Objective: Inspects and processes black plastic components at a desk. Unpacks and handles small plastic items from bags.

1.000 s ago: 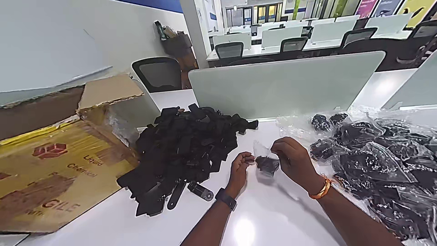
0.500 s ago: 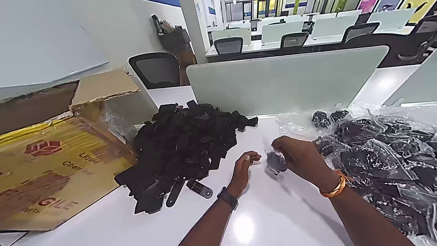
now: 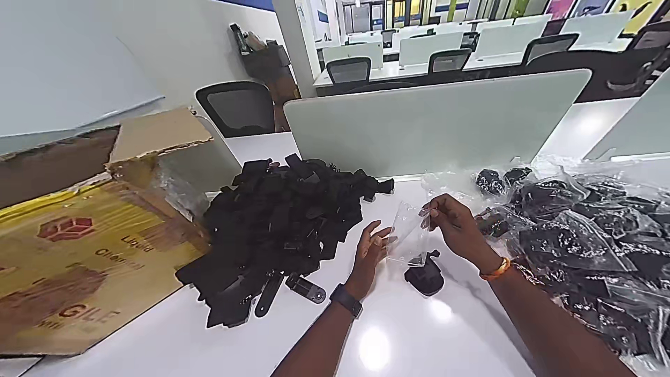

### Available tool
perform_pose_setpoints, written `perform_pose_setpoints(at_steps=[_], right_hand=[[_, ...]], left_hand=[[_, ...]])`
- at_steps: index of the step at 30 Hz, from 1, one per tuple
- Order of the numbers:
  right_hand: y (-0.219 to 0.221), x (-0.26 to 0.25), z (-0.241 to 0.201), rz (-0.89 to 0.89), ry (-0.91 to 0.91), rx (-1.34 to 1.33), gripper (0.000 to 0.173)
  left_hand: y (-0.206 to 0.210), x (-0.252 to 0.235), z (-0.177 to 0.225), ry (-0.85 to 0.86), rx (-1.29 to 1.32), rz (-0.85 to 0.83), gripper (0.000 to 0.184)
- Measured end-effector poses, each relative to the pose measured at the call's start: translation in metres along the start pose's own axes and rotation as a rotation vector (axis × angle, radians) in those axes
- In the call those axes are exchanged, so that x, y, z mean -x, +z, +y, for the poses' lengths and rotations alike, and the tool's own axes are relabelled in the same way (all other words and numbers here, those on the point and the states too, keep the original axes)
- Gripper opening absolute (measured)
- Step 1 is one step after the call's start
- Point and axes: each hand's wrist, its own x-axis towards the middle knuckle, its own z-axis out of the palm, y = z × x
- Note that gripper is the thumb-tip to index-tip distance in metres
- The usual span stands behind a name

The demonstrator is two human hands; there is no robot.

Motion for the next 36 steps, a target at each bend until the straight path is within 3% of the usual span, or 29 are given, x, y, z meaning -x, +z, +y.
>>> perform_pose_setpoints(at_steps=[5, 6, 8, 11, 13, 15, 17, 19, 22, 26, 29, 36], right_hand=[[0.017, 0.005, 0.023, 0.097, 0.075, 0.074, 0.016], [0.020, 0.006, 0.027, 0.127, 0.114, 0.057, 0.024], [0.027, 0.010, 0.032, 0.086, 0.271, 0.015, 0.055], [0.031, 0.022, 0.038, -0.184, 0.495, 0.099, 0.080], [0.027, 0.026, 0.035, -0.424, 0.518, 0.122, 0.070], [0.017, 0.026, 0.028, -0.689, 0.498, 0.017, 0.044], [0.010, 0.022, 0.027, -0.827, 0.489, -0.075, 0.027], [0.006, 0.020, 0.027, -0.664, 0.545, -0.079, 0.019], [0.016, 0.017, 0.038, -0.200, 0.594, -0.074, 0.027], [0.029, 0.024, 0.054, -0.120, 0.485, -0.287, 0.041], [0.039, 0.027, 0.060, -0.048, 0.440, -0.401, 0.045], [0.044, 0.025, 0.061, 0.047, 0.416, -0.364, 0.041]], left_hand=[[0.007, -0.002, 0.004, -0.056, 0.046, 0.046, 0.058], [0.007, -0.003, 0.003, -0.062, 0.048, 0.083, 0.058], [0.006, -0.005, 0.002, -0.068, 0.055, 0.161, 0.058], [0.003, -0.009, 0.001, -0.038, 0.072, 0.285, 0.059], [0.000, -0.010, 0.001, -0.030, 0.081, 0.368, 0.054], [-0.001, -0.012, 0.000, -0.021, 0.080, 0.419, 0.048], [-0.001, -0.013, -0.001, -0.024, 0.067, 0.403, 0.039], [-0.001, -0.011, -0.001, -0.036, 0.048, 0.335, 0.029], [-0.002, -0.007, 0.002, -0.089, 0.041, 0.165, 0.035], [-0.002, -0.006, 0.003, -0.106, 0.040, 0.003, 0.035], [-0.001, -0.009, 0.002, -0.061, 0.017, 0.052, 0.030], [0.003, -0.016, -0.007, -0.027, -0.221, 0.196, 0.031]])
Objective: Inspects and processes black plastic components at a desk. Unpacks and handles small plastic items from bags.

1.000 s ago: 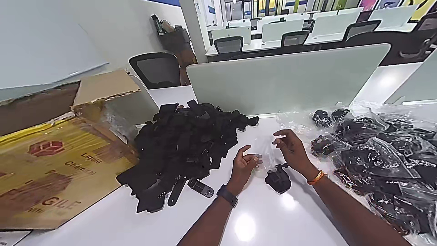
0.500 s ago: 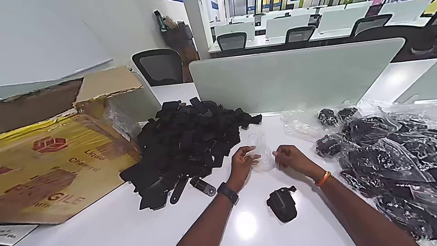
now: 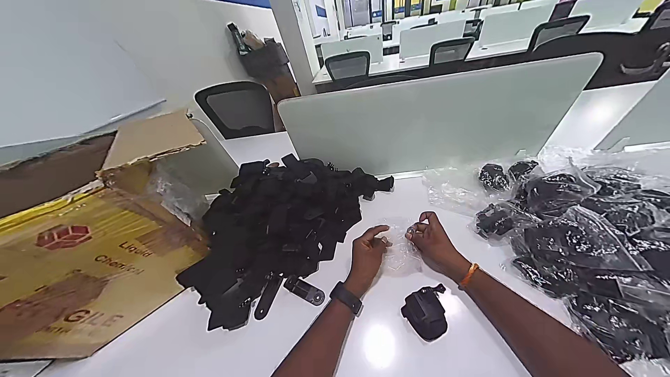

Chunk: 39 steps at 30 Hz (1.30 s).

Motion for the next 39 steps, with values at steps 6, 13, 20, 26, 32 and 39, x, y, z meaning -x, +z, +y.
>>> perform_pose_setpoints(at_steps=[6, 13, 20, 26, 32, 39], right_hand=[[-0.012, -0.005, 0.008, 0.012, -0.101, -0.007, 0.008], [-0.020, -0.004, -0.004, -0.228, 0.012, 0.068, 0.042], [-0.025, -0.006, -0.004, -0.245, 0.064, 0.216, 0.080], [-0.023, -0.003, 0.003, -0.025, -0.155, 0.914, 0.070], [-0.016, 0.002, 0.000, -0.253, -0.239, 1.298, 0.071], [-0.012, -0.001, -0.001, -0.406, 0.032, 1.412, 0.086]], left_hand=[[0.000, -0.002, 0.001, 0.003, -0.034, 0.049, 0.056], [0.000, 0.001, 0.003, -0.017, -0.112, -0.130, 0.094], [-0.003, -0.003, 0.004, -0.062, -0.345, -0.048, 0.099], [0.002, 0.006, 0.003, 0.426, -1.059, -0.005, 0.052], [0.014, 0.016, -0.003, 0.099, -1.263, -0.478, 0.069], [0.003, 0.023, 0.006, -0.101, -1.388, -0.406, 0.086]])
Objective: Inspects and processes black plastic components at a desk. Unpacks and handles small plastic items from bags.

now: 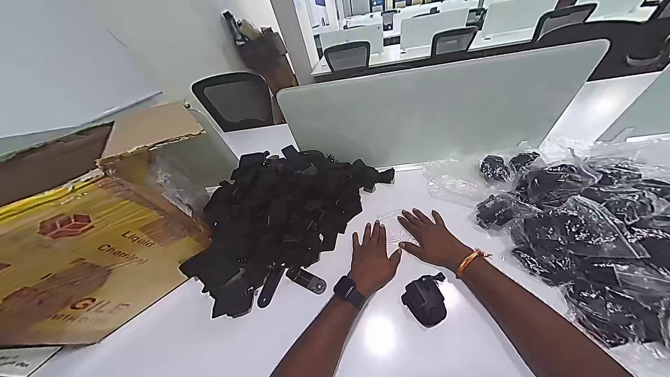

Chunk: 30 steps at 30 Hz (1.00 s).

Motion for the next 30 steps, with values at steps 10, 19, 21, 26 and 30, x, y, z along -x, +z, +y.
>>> perform_pose_setpoints(at_steps=[10, 19, 21, 26, 30], right_hand=[[0.003, 0.001, 0.010, 0.206, -0.045, -0.149, 0.062], [0.000, -0.002, 0.008, 0.130, 0.007, -0.148, 0.078], [-0.006, 0.004, 0.016, 0.218, -0.031, -0.480, 0.071], [-0.035, 0.054, 0.017, 0.016, -0.335, -0.739, 0.059], [-0.036, 0.088, 0.000, -0.257, -0.396, -0.549, 0.038]], left_hand=[[-0.006, -0.019, -0.008, 0.259, 0.100, 0.340, 0.053], [-0.004, -0.035, -0.028, -0.041, 0.021, 0.074, 0.075], [-0.004, -0.034, -0.029, -0.040, 0.053, 0.127, 0.072], [-0.005, -0.022, -0.028, 0.008, 0.253, 0.422, 0.059], [-0.006, 0.001, -0.008, 0.179, 0.611, 0.397, 0.047]])
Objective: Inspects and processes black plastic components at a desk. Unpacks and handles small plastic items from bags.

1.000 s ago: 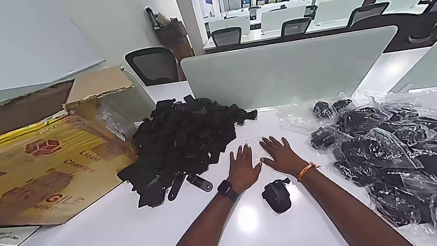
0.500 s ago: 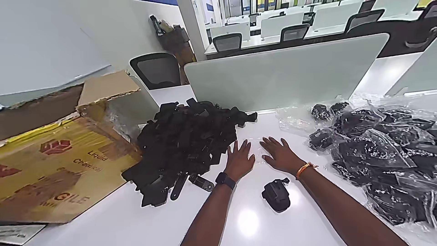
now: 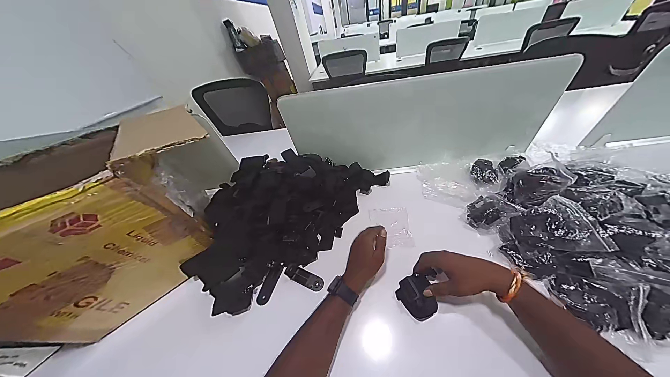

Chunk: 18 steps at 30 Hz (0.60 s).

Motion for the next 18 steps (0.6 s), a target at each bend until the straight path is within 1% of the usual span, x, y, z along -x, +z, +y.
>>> perform_pose_setpoints(at_steps=[1, 2, 4, 6, 9, 12, 14, 16, 18], right_hand=[[0.004, 0.000, 0.003, 0.050, -0.005, 0.035, 0.028], [0.007, -0.002, 0.006, 0.137, -0.016, 0.040, 0.023], [0.010, -0.007, 0.008, 0.327, -0.046, -0.010, 0.022], [0.014, -0.015, 0.005, 0.489, -0.070, -0.068, 0.020], [0.025, -0.025, 0.006, 0.645, -0.092, -0.034, 0.020], [0.037, -0.029, 0.013, 0.674, -0.104, -0.055, 0.023], [0.041, -0.026, 0.019, 0.632, -0.095, -0.160, 0.028], [0.041, -0.019, 0.028, 0.584, -0.080, -0.220, 0.033], [0.040, -0.014, 0.031, 0.569, -0.053, -0.144, 0.036]], left_hand=[[0.004, 0.004, 0.007, -0.010, 0.116, -0.065, 0.045], [0.009, 0.007, 0.014, -0.018, 0.222, -0.142, 0.042], [0.014, 0.015, 0.030, -0.013, 0.394, -0.247, 0.035], [0.013, 0.023, 0.039, -0.018, 0.503, -0.265, 0.028], [0.006, 0.031, 0.036, -0.025, 0.507, -0.262, 0.026], [0.000, 0.032, 0.028, -0.017, 0.513, -0.313, 0.026], [0.002, 0.031, 0.023, -0.029, 0.562, -0.330, 0.026], [0.007, 0.030, 0.021, -0.064, 0.594, -0.315, 0.022], [0.009, 0.029, 0.022, -0.106, 0.609, -0.310, 0.019]])
